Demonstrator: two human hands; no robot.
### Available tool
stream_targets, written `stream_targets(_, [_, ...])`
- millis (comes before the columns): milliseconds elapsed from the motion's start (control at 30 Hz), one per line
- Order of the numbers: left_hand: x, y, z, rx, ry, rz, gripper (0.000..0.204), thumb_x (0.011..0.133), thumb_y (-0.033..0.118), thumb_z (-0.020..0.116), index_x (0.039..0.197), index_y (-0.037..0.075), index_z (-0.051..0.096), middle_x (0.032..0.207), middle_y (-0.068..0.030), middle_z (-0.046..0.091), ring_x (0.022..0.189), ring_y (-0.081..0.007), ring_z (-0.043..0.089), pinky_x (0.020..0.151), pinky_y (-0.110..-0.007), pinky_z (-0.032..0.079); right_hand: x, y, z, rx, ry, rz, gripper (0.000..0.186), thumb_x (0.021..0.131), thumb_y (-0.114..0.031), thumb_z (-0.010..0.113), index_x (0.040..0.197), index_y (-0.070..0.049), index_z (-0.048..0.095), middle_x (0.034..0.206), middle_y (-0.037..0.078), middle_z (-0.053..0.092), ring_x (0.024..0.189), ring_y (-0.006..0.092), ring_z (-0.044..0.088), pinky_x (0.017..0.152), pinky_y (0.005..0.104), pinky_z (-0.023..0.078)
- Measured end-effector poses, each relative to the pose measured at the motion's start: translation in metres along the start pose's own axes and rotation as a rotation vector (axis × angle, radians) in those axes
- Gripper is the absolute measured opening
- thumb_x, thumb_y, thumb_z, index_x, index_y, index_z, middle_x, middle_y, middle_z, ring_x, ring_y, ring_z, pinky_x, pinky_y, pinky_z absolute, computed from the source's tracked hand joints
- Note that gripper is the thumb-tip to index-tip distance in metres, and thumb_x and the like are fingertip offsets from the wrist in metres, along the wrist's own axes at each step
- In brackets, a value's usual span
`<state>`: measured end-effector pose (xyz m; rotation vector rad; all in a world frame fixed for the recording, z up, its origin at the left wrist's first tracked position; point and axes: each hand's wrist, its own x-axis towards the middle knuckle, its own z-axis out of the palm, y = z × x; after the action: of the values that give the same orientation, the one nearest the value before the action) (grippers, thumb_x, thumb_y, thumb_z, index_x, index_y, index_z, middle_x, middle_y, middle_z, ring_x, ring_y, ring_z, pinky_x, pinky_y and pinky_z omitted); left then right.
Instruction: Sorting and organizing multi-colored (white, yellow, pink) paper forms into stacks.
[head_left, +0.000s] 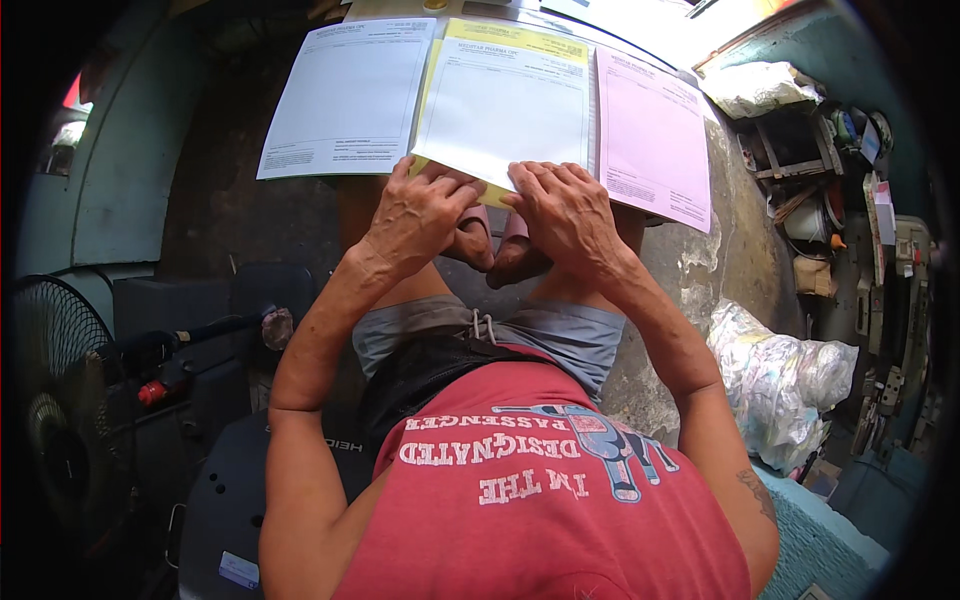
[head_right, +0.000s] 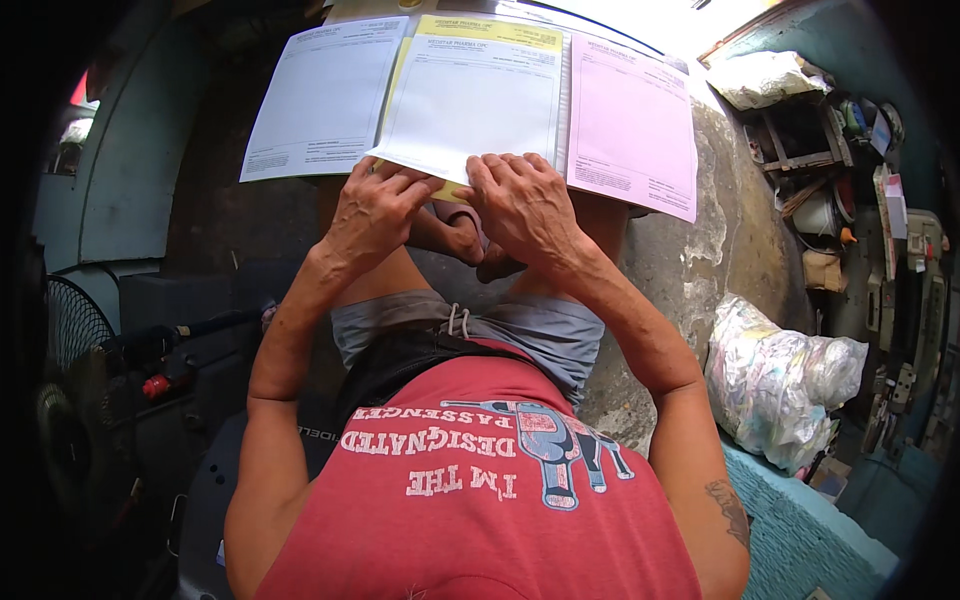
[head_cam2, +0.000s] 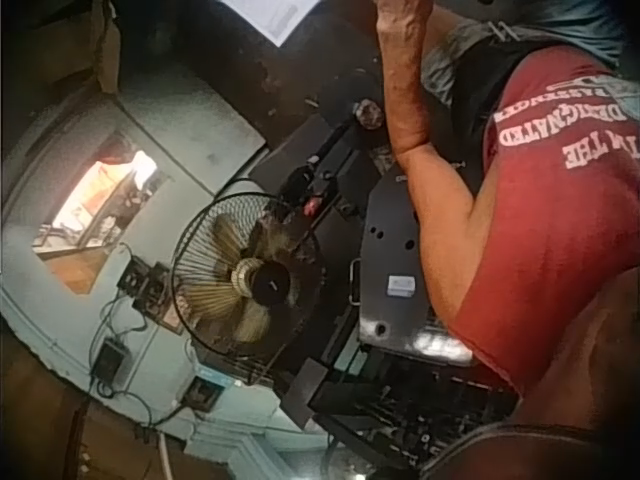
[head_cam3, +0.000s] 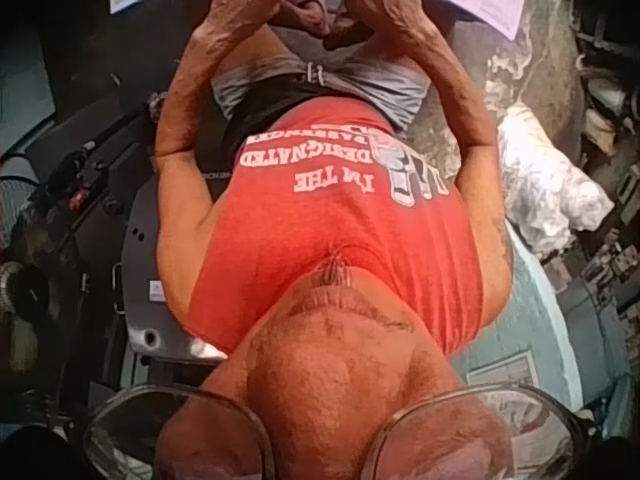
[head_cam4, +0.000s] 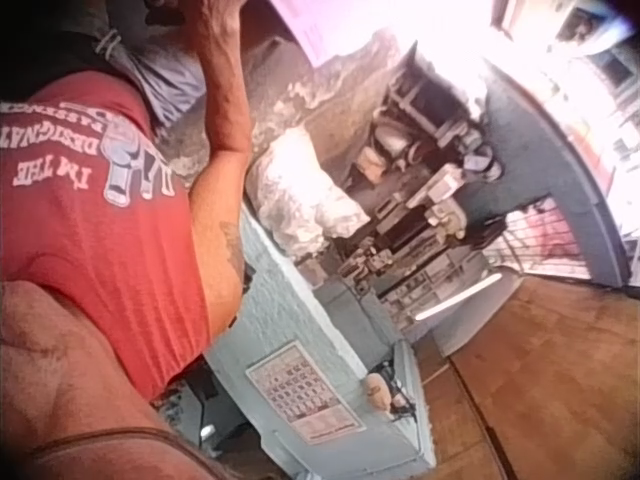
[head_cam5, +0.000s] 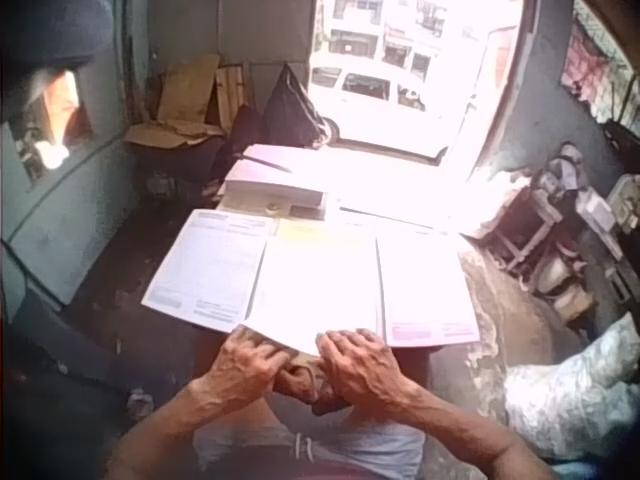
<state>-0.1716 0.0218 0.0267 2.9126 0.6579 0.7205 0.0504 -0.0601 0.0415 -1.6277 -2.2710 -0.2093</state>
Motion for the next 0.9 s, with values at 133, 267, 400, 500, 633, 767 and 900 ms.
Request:
stream_targets(133, [0.01, -0.004, -0.006, -0.013, -0.021, -0.005, 0.022, 0.083, 0.007, 0.073, 0.104, 0.011, 0.075, 0.1, -0.002, 0.075, 0.101, -0.0214, 0.069, 0.101, -0.047, 0.047, 0.003, 0.003, -0.012, 0.086, 0.009, -0.015, 0.037, 0.096, -0.035, 0.065, 0.109, -0.001, 0.067, 0.101, 0.017, 0.073, 0.096, 0.0288, 0.071, 0.085, 0.0388, 0.051])
stream_targets(267, [0.017, -0.011, -0.002, -0.025, 0.008, -0.043, 0.017, 0.081, 0.011, 0.075, 0.098, 0.012, 0.076, 0.097, -0.002, 0.076, 0.096, -0.0221, 0.071, 0.098, -0.049, 0.049, 0.009, 0.007, -0.013, 0.082, -0.103, 0.013, 0.031, 0.093, -0.029, 0.068, 0.107, -0.002, 0.067, 0.095, 0.015, 0.074, 0.088, 0.0305, 0.072, 0.083, 0.0412, 0.053])
stream_targets(400, [0.025, -0.011, -0.011, -0.042, -0.068, -0.091, 0.021, 0.083, 0.023, 0.079, 0.1, 0.012, 0.076, 0.101, -0.0043, 0.075, 0.098, -0.0235, 0.07, 0.098, -0.049, 0.049, 0.02, 0.016, -0.007, 0.049, -0.137, 0.051, 0.018, 0.09, -0.02, 0.068, 0.098, -0.004, 0.068, 0.079, 0.013, 0.074, 0.069, 0.0306, 0.073, 0.067, 0.0427, 0.055])
stream_targets(500, [0.035, 0.0, -0.028, -0.015, 0.294, -0.034, 0.031, 0.085, 0.031, 0.08, 0.107, 0.01, 0.075, 0.105, -0.0051, 0.074, 0.101, -0.0255, 0.069, 0.097, -0.049, 0.048, 0.026, 0.022, -0.009, 0.079, -0.174, 0.07, 0.012, 0.09, -0.016, 0.067, 0.094, -0.005, 0.067, 0.077, 0.013, 0.073, 0.067, 0.0307, 0.072, 0.065, 0.0436, 0.056])
stream_targets(633, [0.037, 0.038, -0.042, 0.132, 0.551, 0.147, 0.03, 0.089, 0.031, 0.078, 0.109, 0.009, 0.074, 0.103, -0.0074, 0.071, 0.103, -0.0272, 0.066, 0.09, -0.048, 0.053, 0.031, 0.038, -0.031, 0.012, -0.085, -0.04, 0.011, 0.091, -0.014, 0.066, 0.098, -0.005, 0.067, 0.084, 0.012, 0.075, 0.074, 0.029, 0.074, 0.07, 0.0422, 0.057])
stream_targets(767, [0.058, 0.103, 0.005, -0.007, 0.347, 0.49, 0.042, 0.088, 0.033, 0.078, 0.117, 0.005, 0.069, 0.117, -0.0096, 0.067, 0.112, -0.0252, 0.062, 0.094, -0.048, 0.052, 0.037, 0.062, -0.06, -0.18, 0.264, -0.338, 0.032, 0.085, -0.021, 0.071, 0.113, -0.006, 0.066, 0.105, 0.007, 0.075, 0.099, 0.0217, 0.074, 0.088, 0.036, 0.059])
stream_targets(900, [0.1, 0.12, 0.063, -0.061, 0.169, 0.395, 0.056, 0.088, 0.043, 0.073, 0.126, 0.003, 0.063, 0.128, -0.0112, 0.062, 0.122, -0.0273, 0.057, 0.103, -0.054, 0.044, 0.011, 0.099, -0.081, -0.262, 0.22, -0.367, 0.033, 0.083, -0.014, 0.072, 0.115, -0.007, 0.068, 0.113, 0.006, 0.074, 0.103, 0.0215, 0.073, 0.092, 0.0355, 0.059])
